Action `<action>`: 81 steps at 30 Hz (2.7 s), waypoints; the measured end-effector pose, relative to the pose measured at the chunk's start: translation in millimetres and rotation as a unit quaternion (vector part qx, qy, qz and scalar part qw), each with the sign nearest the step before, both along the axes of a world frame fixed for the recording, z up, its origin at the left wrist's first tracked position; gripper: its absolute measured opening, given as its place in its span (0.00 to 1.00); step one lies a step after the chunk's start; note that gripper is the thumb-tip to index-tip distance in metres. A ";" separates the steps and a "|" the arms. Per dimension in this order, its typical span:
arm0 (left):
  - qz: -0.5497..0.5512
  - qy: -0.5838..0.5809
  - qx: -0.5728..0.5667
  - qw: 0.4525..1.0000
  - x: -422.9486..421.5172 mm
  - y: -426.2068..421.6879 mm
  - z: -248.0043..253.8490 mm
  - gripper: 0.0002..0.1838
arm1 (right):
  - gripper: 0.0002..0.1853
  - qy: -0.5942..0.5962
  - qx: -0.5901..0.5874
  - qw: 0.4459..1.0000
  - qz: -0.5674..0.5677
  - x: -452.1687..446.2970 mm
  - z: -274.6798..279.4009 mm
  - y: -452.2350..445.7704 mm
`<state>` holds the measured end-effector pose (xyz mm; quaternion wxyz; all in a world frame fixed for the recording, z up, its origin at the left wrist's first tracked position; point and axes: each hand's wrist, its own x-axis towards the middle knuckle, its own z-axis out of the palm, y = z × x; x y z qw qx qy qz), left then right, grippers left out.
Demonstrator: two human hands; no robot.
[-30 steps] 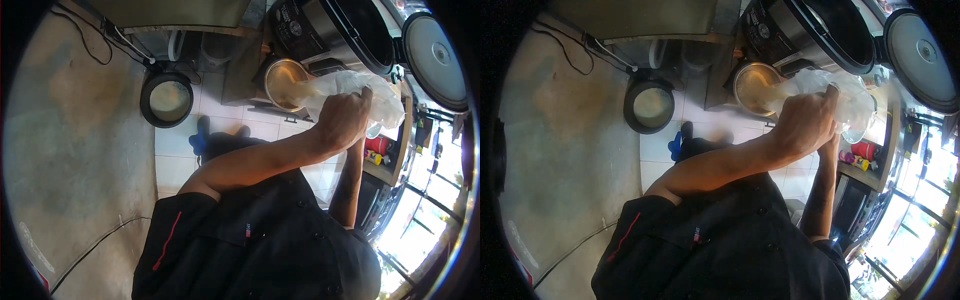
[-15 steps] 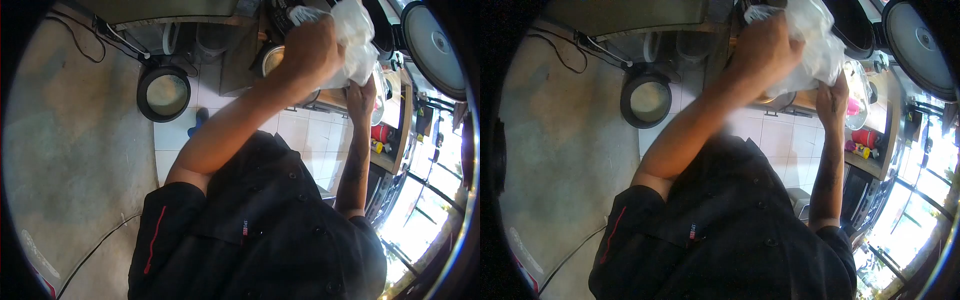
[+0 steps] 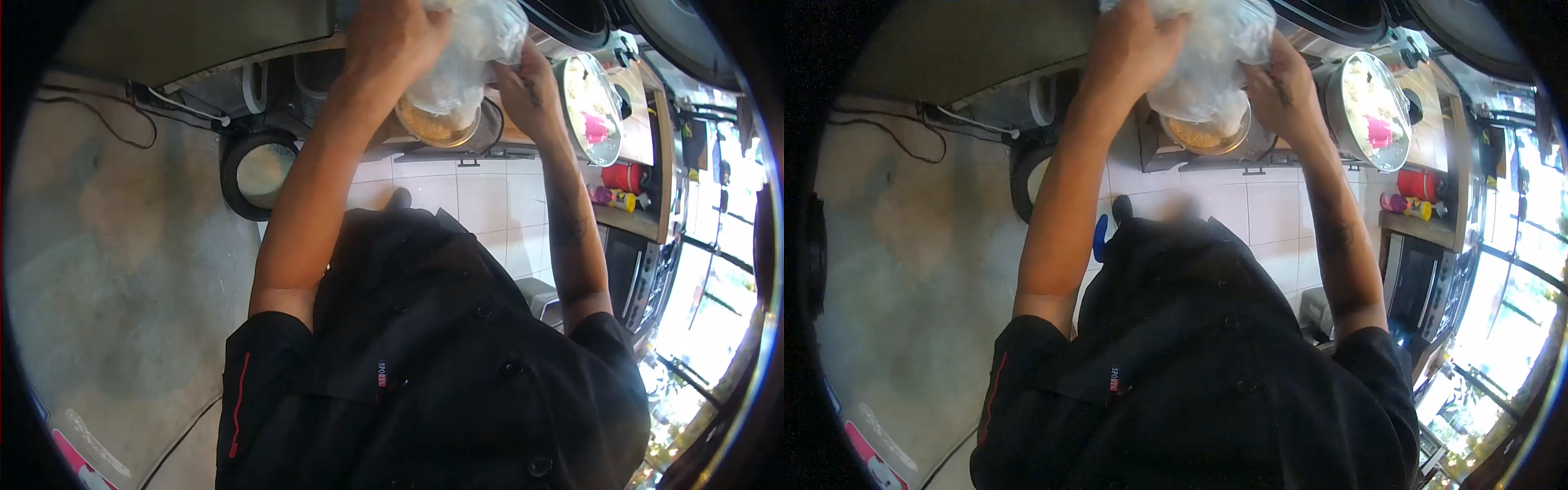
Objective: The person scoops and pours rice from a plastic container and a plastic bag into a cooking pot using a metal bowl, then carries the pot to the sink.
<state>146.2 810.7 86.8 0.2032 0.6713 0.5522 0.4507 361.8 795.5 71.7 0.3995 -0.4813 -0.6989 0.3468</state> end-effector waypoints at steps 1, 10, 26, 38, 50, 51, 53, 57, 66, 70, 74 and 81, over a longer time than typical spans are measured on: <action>0.019 -0.008 0.002 1.000 0.1 -0.2 -3.0 0.22 | 0.17 0.006 -0.010 1.000 0.008 1.6 -3.1 2.4; -0.258 0.024 -0.078 0.963 -10.3 -31.4 -9.3 0.36 | 0.18 -0.080 0.082 0.991 0.064 -7.8 -1.2 14.9; -0.081 0.005 -0.161 0.984 -10.9 -13.1 -73.6 0.24 | 0.18 -0.235 -0.088 0.968 0.000 58.2 -57.8 -22.0; -0.034 -0.017 -0.122 0.992 -4.0 -20.1 -43.3 0.25 | 0.12 -0.147 0.055 0.988 0.001 48.3 -62.7 -23.5; -0.025 0.003 -0.154 0.988 -5.1 -30.6 -34.4 0.31 | 0.12 -0.125 0.053 0.991 0.003 40.0 -52.4 -11.7; -0.026 0.004 -0.154 0.988 -6.8 -29.7 -36.2 0.31 | 0.12 -0.124 0.070 0.990 0.001 40.2 -47.2 -10.4; -0.012 -0.003 -0.145 0.989 -8.2 -25.2 -40.8 0.32 | 0.12 -0.124 0.087 0.989 -0.003 41.4 -40.9 -7.1; 0.045 -0.021 -0.134 0.990 -2.4 -24.8 -38.2 0.30 | 0.12 -0.117 0.045 0.992 -0.025 47.0 -39.3 -9.2; -0.204 0.037 0.097 0.973 43.9 -55.2 -7.5 0.34 | 0.21 0.200 -0.137 0.966 -0.095 52.7 -71.1 -52.5; -0.247 0.251 0.126 0.927 86.7 -95.8 -21.1 0.12 | 0.23 0.254 -0.118 0.953 -0.116 53.3 -70.7 -114.3; -0.324 0.255 0.139 0.901 111.9 -121.3 -40.3 0.09 | 0.25 0.019 0.001 0.977 -0.213 42.7 -63.6 -141.9; -0.340 0.252 0.117 0.898 109.1 -128.1 -48.5 0.08 | 0.27 -0.073 0.049 0.959 -0.271 24.6 -63.6 -157.6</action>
